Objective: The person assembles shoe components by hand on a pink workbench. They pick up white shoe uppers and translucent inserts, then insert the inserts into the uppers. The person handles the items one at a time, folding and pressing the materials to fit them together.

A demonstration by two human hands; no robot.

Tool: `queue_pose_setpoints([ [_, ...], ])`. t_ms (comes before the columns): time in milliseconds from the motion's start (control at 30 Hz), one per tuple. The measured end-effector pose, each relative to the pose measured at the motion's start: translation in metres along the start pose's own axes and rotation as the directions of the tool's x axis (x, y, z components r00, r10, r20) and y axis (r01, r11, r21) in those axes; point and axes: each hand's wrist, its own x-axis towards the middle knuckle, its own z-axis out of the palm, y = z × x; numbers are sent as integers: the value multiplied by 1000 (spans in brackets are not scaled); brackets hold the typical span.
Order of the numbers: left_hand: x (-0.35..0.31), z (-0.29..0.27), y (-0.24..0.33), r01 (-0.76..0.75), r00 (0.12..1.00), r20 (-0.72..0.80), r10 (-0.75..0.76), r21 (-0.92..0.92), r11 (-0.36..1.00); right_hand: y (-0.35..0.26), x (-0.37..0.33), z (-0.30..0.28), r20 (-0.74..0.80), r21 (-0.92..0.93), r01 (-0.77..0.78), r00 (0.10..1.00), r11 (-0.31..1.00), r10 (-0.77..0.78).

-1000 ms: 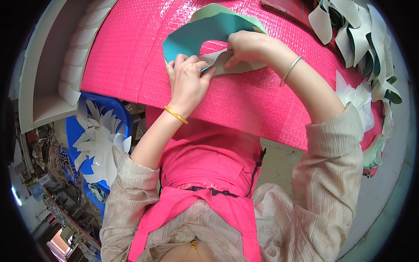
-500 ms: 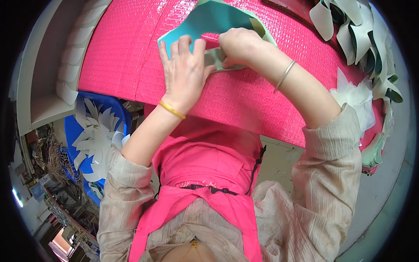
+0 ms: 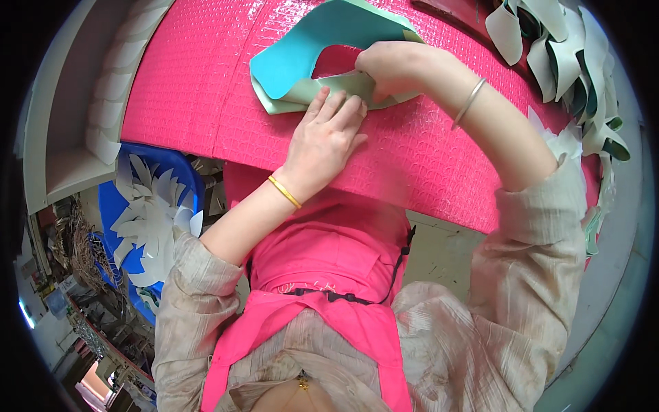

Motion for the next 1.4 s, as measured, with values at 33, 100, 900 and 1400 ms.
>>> queue_pose_setpoints([
  [33, 0, 1, 0, 2, 1000, -9, -3, -22, 1000, 2, 3, 2, 22, 3, -11, 1000, 1000, 11],
  [100, 1, 4, 1, 8, 1000, -13, -8, -43, 999, 4, 7, 7, 68, 2, -39, 997, 999, 39],
  [900, 31, 41, 40, 61, 995, -75, -63, -21, 998, 22, -12, 5, 107, -331, -67, 988, 941, 108],
  [1400, 64, 51, 50, 26, 992, -122, -4, 179, 984, 42, -42, -4, -300, 609, -86, 895, 789, 330],
])
